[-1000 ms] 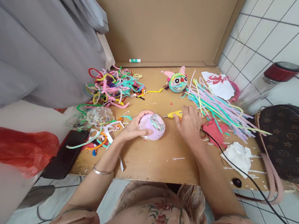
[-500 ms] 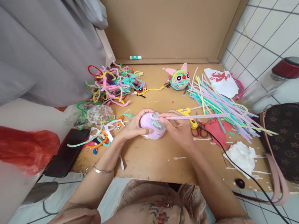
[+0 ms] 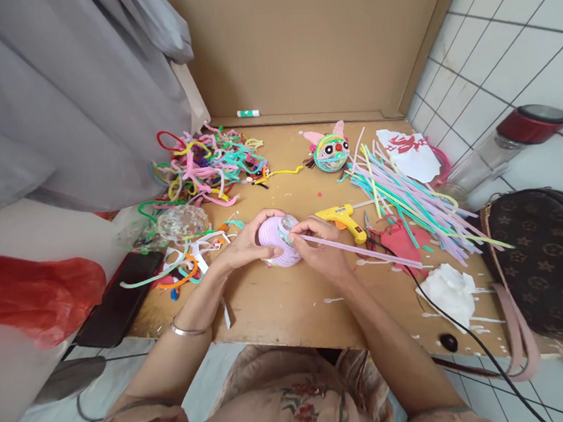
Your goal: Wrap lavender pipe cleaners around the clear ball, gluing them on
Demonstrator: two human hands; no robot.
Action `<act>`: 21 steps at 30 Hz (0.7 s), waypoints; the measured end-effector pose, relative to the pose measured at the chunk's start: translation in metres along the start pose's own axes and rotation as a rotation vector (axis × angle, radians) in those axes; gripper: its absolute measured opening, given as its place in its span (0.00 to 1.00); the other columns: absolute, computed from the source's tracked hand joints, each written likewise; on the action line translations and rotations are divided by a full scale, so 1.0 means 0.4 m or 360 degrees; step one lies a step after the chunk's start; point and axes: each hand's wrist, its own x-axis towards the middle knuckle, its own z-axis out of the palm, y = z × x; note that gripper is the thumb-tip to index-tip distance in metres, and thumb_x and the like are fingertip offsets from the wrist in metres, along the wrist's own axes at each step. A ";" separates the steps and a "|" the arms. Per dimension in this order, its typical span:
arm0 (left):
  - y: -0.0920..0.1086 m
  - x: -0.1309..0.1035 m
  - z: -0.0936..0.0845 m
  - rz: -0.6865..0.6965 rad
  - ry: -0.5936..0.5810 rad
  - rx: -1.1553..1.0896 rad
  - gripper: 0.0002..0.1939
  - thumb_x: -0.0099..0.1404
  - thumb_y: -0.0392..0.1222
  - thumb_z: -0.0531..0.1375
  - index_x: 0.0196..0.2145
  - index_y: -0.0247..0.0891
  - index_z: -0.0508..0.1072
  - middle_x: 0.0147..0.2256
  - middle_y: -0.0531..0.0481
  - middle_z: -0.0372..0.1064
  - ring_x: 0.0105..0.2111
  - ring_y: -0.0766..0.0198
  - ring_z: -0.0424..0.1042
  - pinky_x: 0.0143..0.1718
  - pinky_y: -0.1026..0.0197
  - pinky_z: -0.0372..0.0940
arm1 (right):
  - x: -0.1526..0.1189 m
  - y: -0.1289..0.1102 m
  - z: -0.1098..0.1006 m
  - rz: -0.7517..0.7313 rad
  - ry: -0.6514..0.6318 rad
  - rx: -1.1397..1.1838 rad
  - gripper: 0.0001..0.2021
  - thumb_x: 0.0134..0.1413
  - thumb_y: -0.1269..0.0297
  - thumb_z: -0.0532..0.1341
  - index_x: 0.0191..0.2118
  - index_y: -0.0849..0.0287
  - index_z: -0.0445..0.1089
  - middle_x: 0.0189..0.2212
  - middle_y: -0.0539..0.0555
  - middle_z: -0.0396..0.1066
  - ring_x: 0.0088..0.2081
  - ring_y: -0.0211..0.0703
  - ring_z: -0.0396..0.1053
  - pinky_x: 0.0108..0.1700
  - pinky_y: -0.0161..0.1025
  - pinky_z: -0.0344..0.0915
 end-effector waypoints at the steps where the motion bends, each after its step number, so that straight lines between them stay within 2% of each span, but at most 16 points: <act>1: -0.001 0.001 0.000 0.0005 -0.0002 -0.0005 0.36 0.45 0.45 0.70 0.51 0.38 0.65 0.48 0.46 0.67 0.46 0.55 0.67 0.48 0.56 0.64 | 0.000 -0.001 0.001 -0.0002 -0.0012 0.0017 0.04 0.49 0.66 0.64 0.25 0.55 0.71 0.23 0.48 0.72 0.26 0.37 0.67 0.30 0.36 0.64; 9: -0.004 0.000 -0.001 -0.0001 -0.0012 0.0004 0.36 0.44 0.46 0.70 0.52 0.39 0.66 0.46 0.47 0.67 0.46 0.55 0.67 0.48 0.54 0.65 | -0.004 -0.003 0.004 -0.0026 -0.0043 0.0056 0.05 0.50 0.67 0.64 0.25 0.56 0.70 0.22 0.47 0.71 0.26 0.37 0.67 0.30 0.36 0.63; 15: -0.010 -0.001 -0.003 0.0030 0.0000 0.0034 0.37 0.45 0.46 0.70 0.52 0.40 0.66 0.50 0.46 0.67 0.48 0.53 0.68 0.52 0.51 0.65 | -0.005 -0.004 0.004 -0.0062 -0.0071 0.0039 0.06 0.50 0.67 0.64 0.25 0.56 0.71 0.23 0.48 0.69 0.27 0.37 0.67 0.31 0.35 0.62; 21: -0.006 0.000 -0.003 0.0017 -0.0018 0.0024 0.36 0.46 0.46 0.70 0.52 0.39 0.65 0.50 0.46 0.66 0.49 0.53 0.67 0.51 0.51 0.66 | -0.008 -0.003 0.004 -0.0094 -0.0097 0.0004 0.05 0.52 0.67 0.64 0.26 0.55 0.71 0.24 0.48 0.69 0.28 0.37 0.66 0.31 0.36 0.62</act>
